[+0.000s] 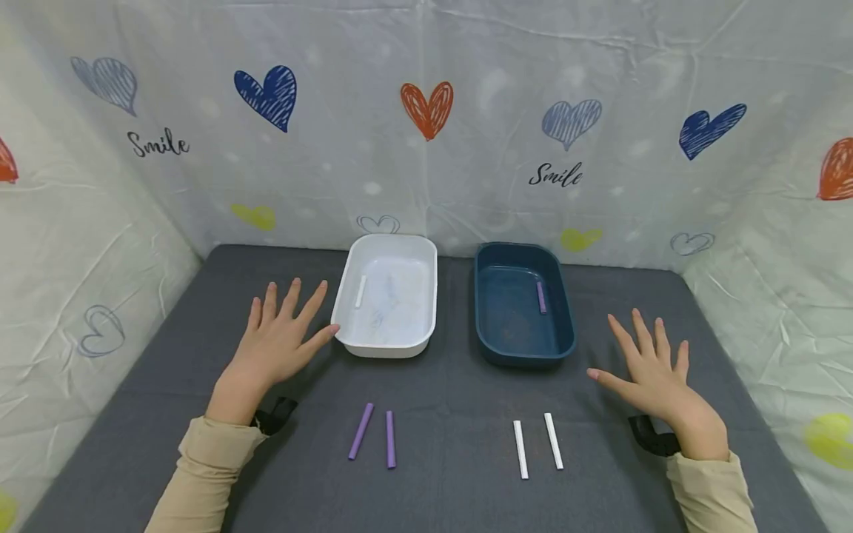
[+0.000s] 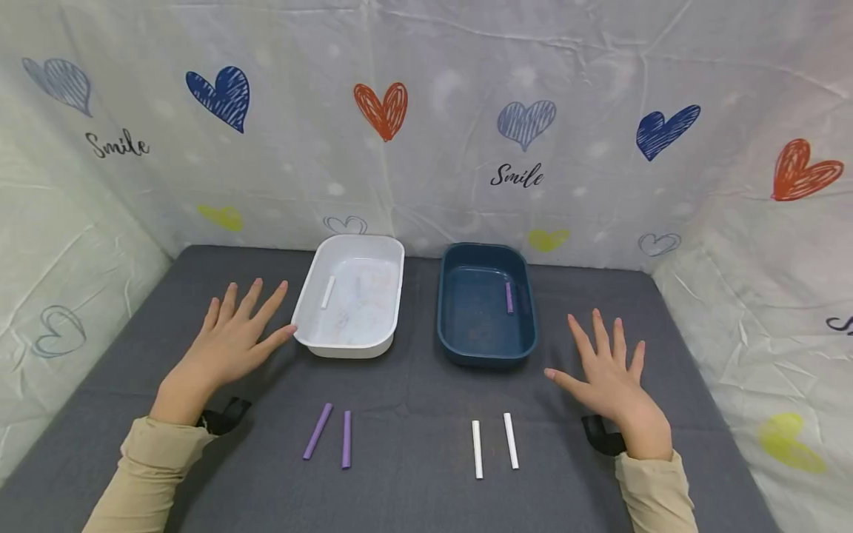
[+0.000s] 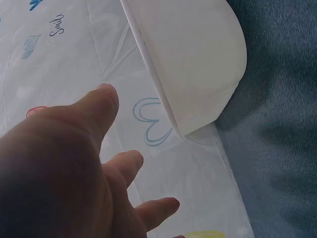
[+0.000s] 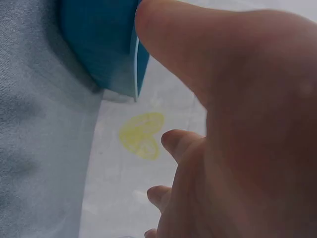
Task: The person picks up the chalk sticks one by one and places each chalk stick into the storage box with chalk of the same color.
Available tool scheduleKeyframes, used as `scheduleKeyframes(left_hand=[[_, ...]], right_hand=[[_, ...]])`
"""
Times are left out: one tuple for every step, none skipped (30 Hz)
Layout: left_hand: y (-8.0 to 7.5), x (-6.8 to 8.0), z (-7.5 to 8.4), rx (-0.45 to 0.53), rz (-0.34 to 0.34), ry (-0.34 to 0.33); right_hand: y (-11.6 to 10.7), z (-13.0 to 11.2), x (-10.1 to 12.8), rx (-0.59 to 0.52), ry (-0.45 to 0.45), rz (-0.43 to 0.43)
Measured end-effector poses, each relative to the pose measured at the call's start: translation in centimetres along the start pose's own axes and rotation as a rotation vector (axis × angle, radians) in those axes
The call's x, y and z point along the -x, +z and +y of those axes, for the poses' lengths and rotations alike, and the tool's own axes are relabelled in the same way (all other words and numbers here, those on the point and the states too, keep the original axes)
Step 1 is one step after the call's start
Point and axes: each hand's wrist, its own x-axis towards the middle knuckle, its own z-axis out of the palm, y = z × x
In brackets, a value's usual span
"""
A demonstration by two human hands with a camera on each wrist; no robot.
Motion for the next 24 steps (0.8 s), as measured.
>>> scheduleKeyframes(left_hand=[[0.0, 0.0, 0.0, -0.002, 0.0, 0.0], [0.1, 0.0, 0.1, -0.004, -0.001, 0.0], [0.1, 0.0, 0.1, -0.006, 0.001, 0.002], [0.2, 0.0, 0.1, -0.007, 0.003, 0.004], [0.2, 0.0, 0.2, -0.007, 0.003, 0.006], [0.2, 0.0, 0.3, -0.01, 0.004, 0.007], [0.3, 0.0, 0.3, -0.011, 0.005, 0.009], [0.3, 0.0, 0.4, -0.014, 0.006, 0.011], [0.4, 0.0, 0.5, -0.018, 0.011, 0.015], [0.4, 0.0, 0.6, -0.022, 0.015, 0.019], [0.5, -0.1, 0.7, -0.023, 0.02, 0.024], [0.5, -0.1, 0.8, -0.028, 0.026, 0.03], [0.6, -0.2, 0.9, -0.032, 0.031, 0.036], [0.6, -0.2, 1.0, -0.037, 0.036, 0.04], [0.7, -0.2, 1.1, -0.04, 0.041, 0.045], [0.7, -0.3, 1.2, -0.041, 0.045, 0.049], [0.8, -0.3, 1.4, -0.041, 0.047, 0.054], [0.9, -0.3, 1.5, -0.044, 0.05, 0.06], [0.9, -0.3, 1.6, -0.044, 0.055, 0.065], [1.0, -0.3, 1.8, -0.046, 0.06, 0.071], [1.1, -0.3, 1.9, -0.048, 0.067, 0.077], [1.2, -0.4, 2.0, -0.051, 0.075, 0.085], [1.3, -0.4, 2.1, -0.055, 0.082, 0.093], [1.5, -0.5, 2.3, -0.056, 0.089, 0.102]], right_hand=[[0.0, -0.1, 0.0, 0.001, -0.001, 0.001], [0.0, -0.1, 0.0, 0.003, -0.002, 0.001], [0.1, -0.2, -0.1, 0.003, -0.004, 0.002], [0.1, -0.2, -0.1, 0.004, -0.005, 0.002], [0.1, -0.3, -0.1, 0.007, -0.007, 0.003], [0.1, -0.4, -0.1, 0.008, -0.009, 0.004], [0.1, -0.5, -0.1, 0.011, -0.013, 0.005], [0.1, -0.5, -0.1, 0.012, -0.017, 0.006], [0.1, -0.6, -0.2, 0.011, -0.022, 0.008], [0.1, -0.7, -0.2, 0.011, -0.026, 0.011], [0.0, -0.8, -0.2, 0.011, -0.03, 0.014], [0.0, -0.8, -0.2, 0.01, -0.034, 0.017], [0.0, -0.9, -0.2, 0.01, -0.039, 0.021], [0.0, -1.0, -0.3, 0.01, -0.044, 0.024], [0.0, -1.1, -0.3, 0.01, -0.049, 0.027], [0.0, -1.2, -0.3, 0.011, -0.054, 0.029], [0.0, -1.2, -0.3, 0.011, -0.059, 0.033], [0.0, -1.3, -0.3, 0.009, -0.065, 0.037], [0.0, -1.4, -0.3, 0.007, -0.074, 0.042], [0.1, -1.4, -0.3, 0.004, -0.083, 0.046], [0.1, -1.5, -0.4, 0.001, -0.094, 0.05], [0.2, -1.6, -0.4, -0.002, -0.103, 0.055], [0.2, -1.7, -0.4, -0.005, -0.11, 0.059], [0.3, -1.7, -0.4, -0.006, -0.119, 0.064]])
